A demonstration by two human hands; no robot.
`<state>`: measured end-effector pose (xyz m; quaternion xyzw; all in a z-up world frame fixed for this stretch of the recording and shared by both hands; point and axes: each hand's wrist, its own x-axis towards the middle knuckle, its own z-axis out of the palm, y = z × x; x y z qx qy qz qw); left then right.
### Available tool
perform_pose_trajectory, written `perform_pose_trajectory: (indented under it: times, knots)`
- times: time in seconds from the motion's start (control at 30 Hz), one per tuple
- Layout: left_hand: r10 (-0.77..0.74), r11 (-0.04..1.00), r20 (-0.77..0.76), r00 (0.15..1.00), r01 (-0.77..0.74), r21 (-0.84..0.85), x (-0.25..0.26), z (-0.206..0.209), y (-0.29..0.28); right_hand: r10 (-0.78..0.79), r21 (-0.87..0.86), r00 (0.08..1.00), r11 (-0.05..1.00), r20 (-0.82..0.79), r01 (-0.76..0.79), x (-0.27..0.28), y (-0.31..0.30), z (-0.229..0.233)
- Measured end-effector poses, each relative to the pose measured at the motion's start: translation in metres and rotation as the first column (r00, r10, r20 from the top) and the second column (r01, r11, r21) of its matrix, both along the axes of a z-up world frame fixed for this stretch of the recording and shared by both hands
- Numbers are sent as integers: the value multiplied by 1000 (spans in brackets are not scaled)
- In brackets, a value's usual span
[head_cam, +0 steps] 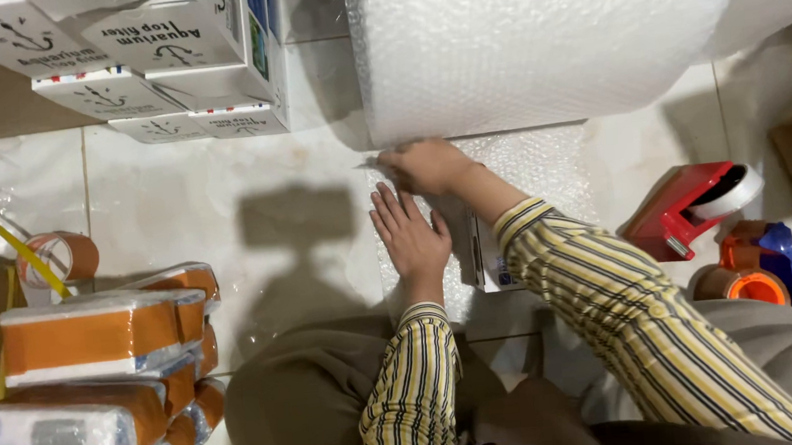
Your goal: The person sits on the floor and wraps small white boxes in bubble wrap. They cut a piece of bubble wrap, wrap the box, and then use a handheld tape dispenser to secure the wrapping. The process is repeated for a second box.
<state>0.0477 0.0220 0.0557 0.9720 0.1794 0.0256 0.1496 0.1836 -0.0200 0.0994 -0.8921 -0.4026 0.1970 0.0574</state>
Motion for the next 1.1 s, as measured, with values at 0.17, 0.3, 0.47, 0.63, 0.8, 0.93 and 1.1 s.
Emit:
perform_pose_trajectory:
  times: [0.17,0.3,0.47,0.63,0.8,0.93,1.1]
  knots:
    - [-43,999,-112,993,43,-2,2,2,2,84,-89,946,994,313,-59,9,16,-38]
    - [-43,999,-173,984,46,11,-1,31,1,20,-91,942,996,335,12,4,16,-33]
    - [18,999,25,1000,-19,45,-1,-3,-1,-106,-93,982,988,159,121,-4,-34,26]
    - [24,999,114,993,-29,44,-2,-11,-3,-105,-343,961,920,256,191,-16,-123,95]
    - [20,997,122,992,-28,68,-4,-5,-4,-40,-555,885,765,463,325,-25,-241,82]
    - [18,998,129,991,-25,51,-6,2,-4,-100,-483,846,783,523,391,-18,-280,-17]
    - [10,998,139,990,-18,61,-9,2,-3,-410,-320,695,672,591,668,-62,-234,-37]
